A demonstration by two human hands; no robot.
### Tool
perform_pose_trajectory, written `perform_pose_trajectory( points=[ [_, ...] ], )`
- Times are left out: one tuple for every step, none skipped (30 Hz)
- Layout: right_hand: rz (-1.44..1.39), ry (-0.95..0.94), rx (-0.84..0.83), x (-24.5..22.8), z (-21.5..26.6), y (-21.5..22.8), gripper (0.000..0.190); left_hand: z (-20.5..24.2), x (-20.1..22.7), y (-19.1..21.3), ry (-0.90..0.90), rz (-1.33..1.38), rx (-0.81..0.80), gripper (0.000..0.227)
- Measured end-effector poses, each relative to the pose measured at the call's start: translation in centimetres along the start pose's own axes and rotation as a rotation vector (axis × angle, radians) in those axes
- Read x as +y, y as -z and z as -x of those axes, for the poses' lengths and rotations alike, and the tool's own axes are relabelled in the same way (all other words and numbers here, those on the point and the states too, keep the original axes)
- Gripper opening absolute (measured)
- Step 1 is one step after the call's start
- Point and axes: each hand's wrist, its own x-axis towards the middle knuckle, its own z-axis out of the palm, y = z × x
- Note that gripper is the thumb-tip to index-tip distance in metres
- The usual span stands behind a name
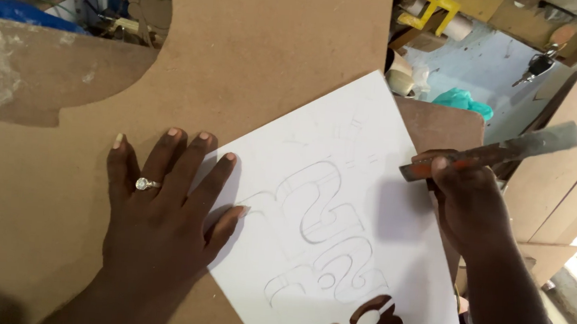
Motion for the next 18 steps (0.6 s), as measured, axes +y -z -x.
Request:
perform_pose_trajectory(
  points=[
    [-0.003,-0.001,-0.007,0.3,0.0,-0.3,0.036,0.0,-0.1,-0.1,0.004,-0.005,-0.005,0.055],
    [-0.262,0.028,-0.067,0.5,0.0,-0.6,0.032,0.1,-0.3,-0.2,-0.009,0.012,0.015,0.054],
    [-0.52,0.052,-0.132,0.8,0.1,-0.9,0.028,0.3,-0.4,-0.2,-0.019,0.027,0.031,0.054],
    [-0.524,0.046,-0.142,0.5,0.1,-1.3,0.028,0.3,-0.5,-0.3,-0.012,0.021,0.022,0.054],
    [-0.539,0.062,-0.16,0.3,0.4,-1.8,0.026,0.4,-0.6,-0.3,-0.029,0.039,0.029,0.053],
    [-0.554,0.078,-0.177,0.2,0.7,-2.4,0.023,0.6,-0.8,-0.3,-0.046,0.057,0.035,0.053],
    [-0.561,0.056,-0.19,0.2,0.8,-2.9,0.023,0.9,-1.0,-0.3,-0.037,0.055,0.01,0.053],
    [-0.55,0.08,-0.215,0.3,1.0,-3.5,0.023,1.2,-1.1,-0.5,-0.057,0.064,0.007,0.053],
    [-0.539,0.095,-0.239,0.6,1.4,-3.9,0.022,1.7,-1.2,-0.6,-0.078,0.077,-0.003,0.053],
    [-0.548,0.065,-0.251,-0.7,2.0,-4.4,0.022,2.2,-1.2,-0.8,-0.069,0.079,-0.035,0.053],
    [-0.304,0.166,-0.201,-2.0,2.6,-4.7,0.023,2.9,-1.2,-0.9,-0.085,0.07,-0.053,0.056],
    [-0.06,0.266,-0.156,-3.3,3.1,-5.0,0.025,3.5,-1.2,-1.1,-0.102,0.061,-0.071,0.059],
    [-0.068,0.24,-0.166,-3.7,3.4,-5.1,0.025,4.2,-1.1,-1.2,-0.101,0.067,-0.099,0.059],
    [0.036,0.289,-0.131,-4.0,3.7,-5.1,0.026,4.8,-1.1,-1.5,-0.113,0.036,-0.115,0.062],
    [0.144,0.334,-0.099,-4.5,3.8,-5.1,0.027,5.4,-1.1,-1.7,-0.125,0.01,-0.131,0.065],
    [0.141,0.306,-0.112,-4.2,3.8,-5.1,0.027,5.7,-1.0,-1.3,-0.124,0.021,-0.161,0.065],
    [0.161,0.415,-0.103,-4.0,3.8,-5.0,0.028,5.7,-0.9,-1.1,-0.114,0.023,-0.201,0.065],
    [0.179,0.523,-0.096,-3.7,3.7,-4.8,0.028,5.7,-0.7,-0.8,-0.104,0.024,-0.242,0.065]
  ],
)
